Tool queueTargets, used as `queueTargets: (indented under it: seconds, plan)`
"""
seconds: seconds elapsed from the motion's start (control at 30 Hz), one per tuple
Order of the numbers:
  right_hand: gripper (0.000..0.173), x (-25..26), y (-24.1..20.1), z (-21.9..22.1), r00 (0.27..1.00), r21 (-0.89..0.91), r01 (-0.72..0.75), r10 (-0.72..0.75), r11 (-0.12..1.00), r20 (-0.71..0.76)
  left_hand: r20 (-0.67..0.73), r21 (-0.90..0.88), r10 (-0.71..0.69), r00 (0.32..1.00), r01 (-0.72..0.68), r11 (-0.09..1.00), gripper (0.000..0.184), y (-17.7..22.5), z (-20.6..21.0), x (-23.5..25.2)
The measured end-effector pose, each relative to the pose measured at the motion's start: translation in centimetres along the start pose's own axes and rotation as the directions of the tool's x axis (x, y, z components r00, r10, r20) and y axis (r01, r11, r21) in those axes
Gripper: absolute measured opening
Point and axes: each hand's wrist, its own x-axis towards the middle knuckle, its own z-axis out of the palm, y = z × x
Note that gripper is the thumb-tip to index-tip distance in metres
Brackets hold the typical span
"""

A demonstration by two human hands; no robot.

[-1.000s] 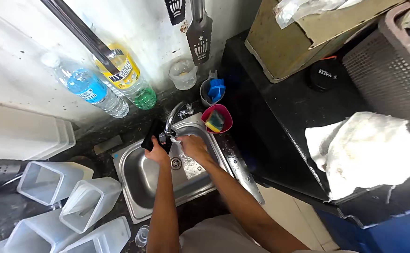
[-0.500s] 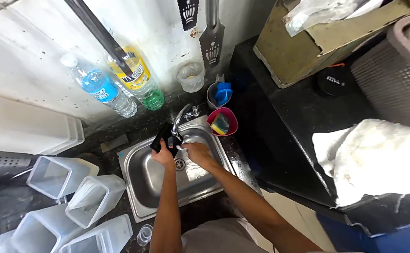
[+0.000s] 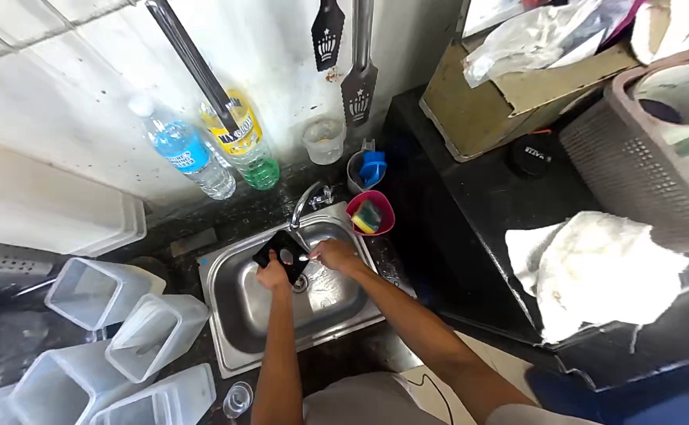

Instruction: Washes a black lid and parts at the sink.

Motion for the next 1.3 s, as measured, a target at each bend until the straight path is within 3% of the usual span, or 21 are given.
queueTargets:
  seconds: [0.07, 0.17, 0.33, 0.47, 0.6, 0.77, 0.9, 1.0, 1.07, 1.17, 1.23, 1.3]
  plan:
    - [0.033, -0.1, 0.8, 0.2, 1.0, -0.006, -0.02, 0.02, 1.0, -0.023, 0.014, 0.018, -0.024, 1.0, 0.023, 1.0, 0.041, 0.0, 0.0, -0.1]
    - [0.035, -1.9, -1.6, -1.8, 0.989, -0.077, -0.121, 0.114, 0.99, -0.09, 0.015, 0.036, -0.022, 1.0, 0.022, 0.999, 0.038, 0.4, 0.1, -0.4]
    - [0.031, 1.4, 0.1, -0.9, 0.999, 0.053, -0.022, 0.025, 0.998, -0.042, 0.103, -0.017, -0.053, 0.993, 0.055, 0.998, 0.036, 0.1, 0.0, -0.8]
    - [0.033, -1.1, -2.1, -2.6, 0.987, 0.024, -0.139, 0.14, 0.99, -0.083, 0.085, 0.098, -0.037, 0.996, 0.029, 0.995, 0.036, -0.2, 0.2, -1.1]
    - [0.03, 1.7, -0.6, -0.2, 0.998, 0.104, -0.032, 0.037, 0.994, -0.042, 0.117, 0.12, -0.042, 0.992, 0.028, 0.992, 0.035, -0.2, 0.2, -1.2]
    - [0.03, -1.6, -3.4, -1.7, 0.981, -0.107, -0.191, 0.186, 0.976, -0.053, 0.137, 0.297, -0.088, 0.987, 0.044, 0.954, 0.041, -1.2, 0.9, -1.4]
    - [0.03, 1.8, -1.7, -2.1, 0.999, -0.116, -0.037, 0.032, 0.993, -0.041, 0.16, 0.217, -0.107, 0.981, 0.071, 0.974, 0.041, -1.2, 0.9, -2.0]
    - [0.027, 1.9, -1.3, -3.1, 0.991, -0.058, -0.091, 0.085, 0.994, -0.1, 0.222, 0.074, -0.158, 0.962, 0.145, 0.987, 0.039, -1.0, 1.0, -2.1]
    - [0.03, 0.2, -3.0, -4.0, 0.985, -0.06, -0.115, 0.106, 0.992, -0.132, 0.318, -0.057, -0.248, 0.915, 0.28, 0.958, 0.035, -1.2, 0.4, -1.3]
    - [0.03, -1.1, -2.6, -4.7, 0.973, 0.012, -0.117, 0.117, 0.993, -0.198, 0.582, -0.179, -0.342, 0.738, 0.527, 0.831, 0.031, -1.6, -0.8, -0.2]
    - [0.03, -1.6, -1.1, -4.5, 0.963, 0.082, -0.09, 0.108, 0.993, -0.248, 0.696, -0.191, -0.335, 0.635, 0.614, 0.766, 0.051, -1.0, -1.3, 0.3]
    - [0.03, -2.7, 0.2, -4.2, 0.958, 0.157, -0.081, 0.12, 0.984, -0.259, 0.728, -0.159, -0.367, 0.579, 0.663, 0.732, 0.073, -0.3, -1.3, 0.5]
